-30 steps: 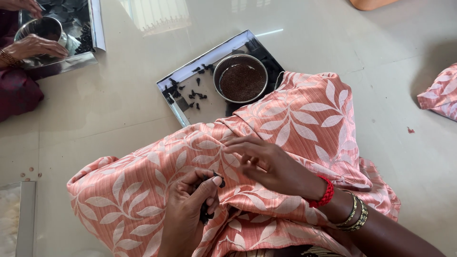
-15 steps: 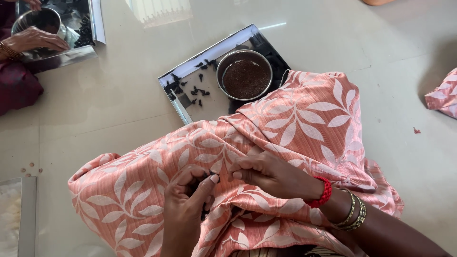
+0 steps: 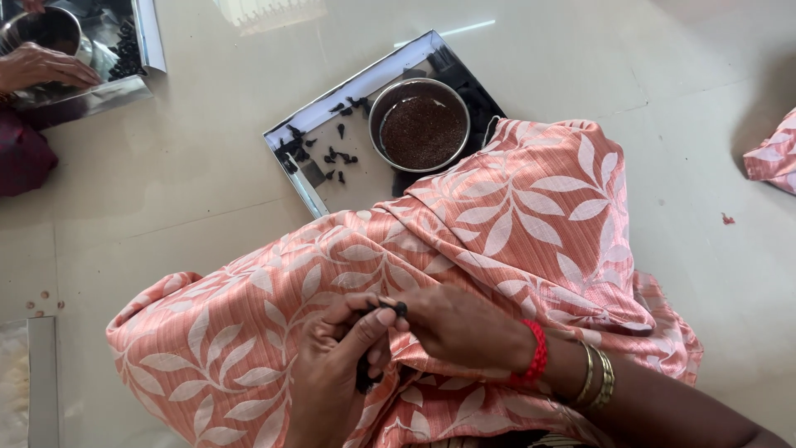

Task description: The person cleans and sorts seeds or dried plant parts by hand into a tray and pot.

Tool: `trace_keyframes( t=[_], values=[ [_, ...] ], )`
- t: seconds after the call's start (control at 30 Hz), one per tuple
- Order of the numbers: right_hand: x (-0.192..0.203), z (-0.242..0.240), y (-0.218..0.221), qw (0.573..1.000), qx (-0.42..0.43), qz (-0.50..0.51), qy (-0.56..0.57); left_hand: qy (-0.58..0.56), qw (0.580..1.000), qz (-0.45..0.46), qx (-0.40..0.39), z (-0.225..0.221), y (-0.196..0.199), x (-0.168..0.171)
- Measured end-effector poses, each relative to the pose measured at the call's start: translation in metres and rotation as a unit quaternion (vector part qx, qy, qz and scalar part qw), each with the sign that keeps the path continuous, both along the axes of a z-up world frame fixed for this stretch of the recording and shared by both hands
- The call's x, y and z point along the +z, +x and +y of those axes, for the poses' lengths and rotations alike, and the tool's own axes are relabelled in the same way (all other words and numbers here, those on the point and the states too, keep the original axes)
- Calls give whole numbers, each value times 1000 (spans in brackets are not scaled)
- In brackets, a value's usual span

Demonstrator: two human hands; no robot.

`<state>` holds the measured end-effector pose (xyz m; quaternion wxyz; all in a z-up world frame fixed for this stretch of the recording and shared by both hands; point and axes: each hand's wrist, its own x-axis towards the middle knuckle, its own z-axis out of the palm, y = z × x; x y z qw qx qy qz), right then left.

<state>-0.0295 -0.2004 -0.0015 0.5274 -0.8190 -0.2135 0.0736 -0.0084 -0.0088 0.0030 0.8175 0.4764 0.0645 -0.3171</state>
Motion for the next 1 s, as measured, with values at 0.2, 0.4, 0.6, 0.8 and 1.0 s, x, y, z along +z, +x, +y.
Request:
trace_keyframes(
  t=[0.2,0.4,0.6,0.8,1.0],
  values=[
    [-15,-21,23,992,-88,-56,-76,-27,998,63,12,-5,6,7],
    [-10,-44,32,989,-125,-38,-67,27,1000,-6,15,-9,6,-9],
    [13,-49,25,991,-121,63,-7,90,993,-30,63,-13,14,8],
    [9,-36,2,991,46,55,114,191,972,-113,76,-18,15,5],
    [-8,-16,13,999,-11,29,-32,-28,999,-19,17,-12,3,-17]
  ],
)
